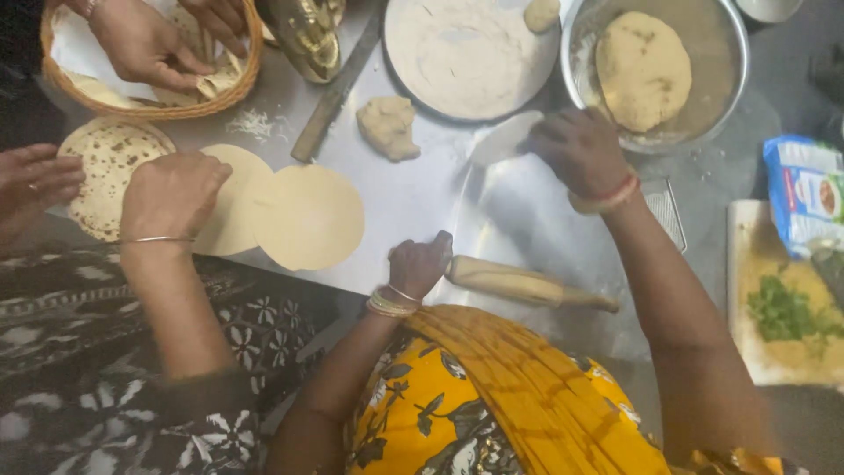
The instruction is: The person rolls dough balls flat with a wooden rolling pin on a steel counter, dipping them in flour and turning them between passes, and sets the flattened rounds aside while another person stacks finished flatbreads into a basket.
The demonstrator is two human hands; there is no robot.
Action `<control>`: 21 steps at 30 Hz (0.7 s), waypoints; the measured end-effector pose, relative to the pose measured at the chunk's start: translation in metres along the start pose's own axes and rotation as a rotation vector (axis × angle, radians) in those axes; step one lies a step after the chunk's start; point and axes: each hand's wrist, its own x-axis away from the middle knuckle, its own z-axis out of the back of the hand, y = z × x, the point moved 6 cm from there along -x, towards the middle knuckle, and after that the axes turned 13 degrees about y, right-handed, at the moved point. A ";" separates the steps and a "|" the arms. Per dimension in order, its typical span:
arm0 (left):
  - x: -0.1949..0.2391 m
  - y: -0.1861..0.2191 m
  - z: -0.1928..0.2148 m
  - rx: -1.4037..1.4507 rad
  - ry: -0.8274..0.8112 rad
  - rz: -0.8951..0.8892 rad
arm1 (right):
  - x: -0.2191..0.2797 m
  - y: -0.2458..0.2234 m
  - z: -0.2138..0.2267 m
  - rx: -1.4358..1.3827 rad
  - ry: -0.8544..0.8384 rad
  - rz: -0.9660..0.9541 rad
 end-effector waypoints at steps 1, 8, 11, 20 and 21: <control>0.002 0.005 -0.001 0.017 -0.032 -0.004 | 0.034 -0.009 0.007 0.000 -0.015 -0.034; -0.010 0.050 -0.015 -0.024 -0.171 -0.023 | 0.245 -0.056 0.043 0.047 -0.328 -0.627; -0.044 0.047 -0.046 -0.027 -0.137 -0.010 | 0.279 -0.051 0.030 0.263 -0.229 -0.839; -0.058 0.048 -0.094 0.031 -0.177 -0.117 | 0.312 0.003 0.006 0.607 -0.039 -0.808; -0.014 0.046 -0.079 -0.046 -0.263 -0.107 | 0.329 -0.007 0.001 0.766 -0.064 -0.625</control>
